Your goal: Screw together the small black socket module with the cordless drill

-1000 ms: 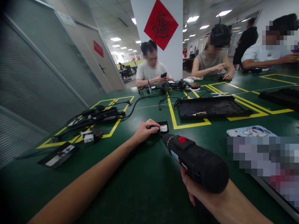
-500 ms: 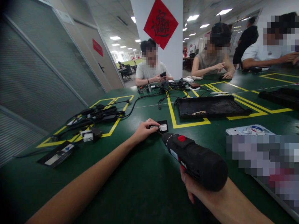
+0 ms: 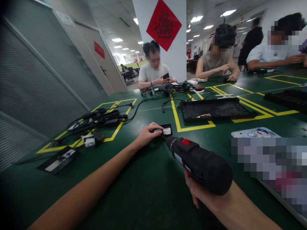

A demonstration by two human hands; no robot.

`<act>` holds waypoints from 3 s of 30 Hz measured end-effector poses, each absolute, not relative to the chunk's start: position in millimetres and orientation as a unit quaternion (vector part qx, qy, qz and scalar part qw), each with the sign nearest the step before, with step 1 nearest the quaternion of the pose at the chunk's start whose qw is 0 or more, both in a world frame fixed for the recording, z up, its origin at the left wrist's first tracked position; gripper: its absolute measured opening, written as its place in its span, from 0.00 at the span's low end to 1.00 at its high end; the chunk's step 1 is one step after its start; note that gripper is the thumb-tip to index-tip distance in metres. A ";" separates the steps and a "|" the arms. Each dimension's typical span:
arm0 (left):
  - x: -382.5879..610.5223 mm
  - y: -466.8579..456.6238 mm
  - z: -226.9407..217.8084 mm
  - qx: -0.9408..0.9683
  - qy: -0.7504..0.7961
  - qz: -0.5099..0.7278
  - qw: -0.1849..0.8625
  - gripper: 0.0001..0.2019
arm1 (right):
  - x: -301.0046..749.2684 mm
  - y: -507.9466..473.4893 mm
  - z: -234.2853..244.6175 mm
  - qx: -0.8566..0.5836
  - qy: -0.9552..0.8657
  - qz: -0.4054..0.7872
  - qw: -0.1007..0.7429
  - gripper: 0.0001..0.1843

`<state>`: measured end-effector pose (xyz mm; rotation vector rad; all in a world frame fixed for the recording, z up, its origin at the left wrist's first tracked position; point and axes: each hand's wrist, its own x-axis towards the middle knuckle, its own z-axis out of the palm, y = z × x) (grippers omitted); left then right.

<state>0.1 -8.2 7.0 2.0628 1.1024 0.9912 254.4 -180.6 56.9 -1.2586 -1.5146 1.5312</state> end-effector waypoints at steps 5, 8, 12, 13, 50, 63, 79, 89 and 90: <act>-0.1 -7.6 7.0 0.779 0.412 0.370 0.295 0.11 | 256.0 -179.1 51.9 -0.471 -0.575 0.587 0.319 0.06; -0.4 -6.7 5.8 0.780 0.411 0.370 0.292 0.11 | 257.2 -179.2 49.1 -0.475 -0.577 0.584 0.318 0.08; -0.5 -5.8 5.0 0.781 0.413 0.369 0.288 0.10 | 257.2 -178.7 46.2 -0.479 -0.579 0.576 0.321 0.14; -0.6 -5.8 4.9 0.782 0.412 0.369 0.288 0.10 | 257.0 -178.7 46.1 -0.476 -0.584 0.573 0.322 0.14; -2.2 -5.0 3.6 0.781 0.408 0.370 0.295 0.11 | 240.6 -167.4 27.7 -0.605 -0.555 0.526 0.223 0.11; -0.4 -7.4 6.1 0.777 0.417 0.369 0.293 0.11 | 252.2 -174.5 32.8 -0.492 -0.585 0.566 0.308 0.16; -0.3 -7.0 5.3 0.779 0.409 0.372 0.296 0.11 | 260.5 -177.7 56.4 -0.476 -0.612 0.568 0.276 0.12; 0.6 -5.9 5.4 0.777 0.415 0.373 0.291 0.10 | 262.8 -178.1 53.4 -0.478 -0.608 0.569 0.277 0.13; 0.6 -6.2 5.5 0.777 0.415 0.373 0.292 0.10 | 263.2 -178.0 53.0 -0.479 -0.609 0.569 0.276 0.13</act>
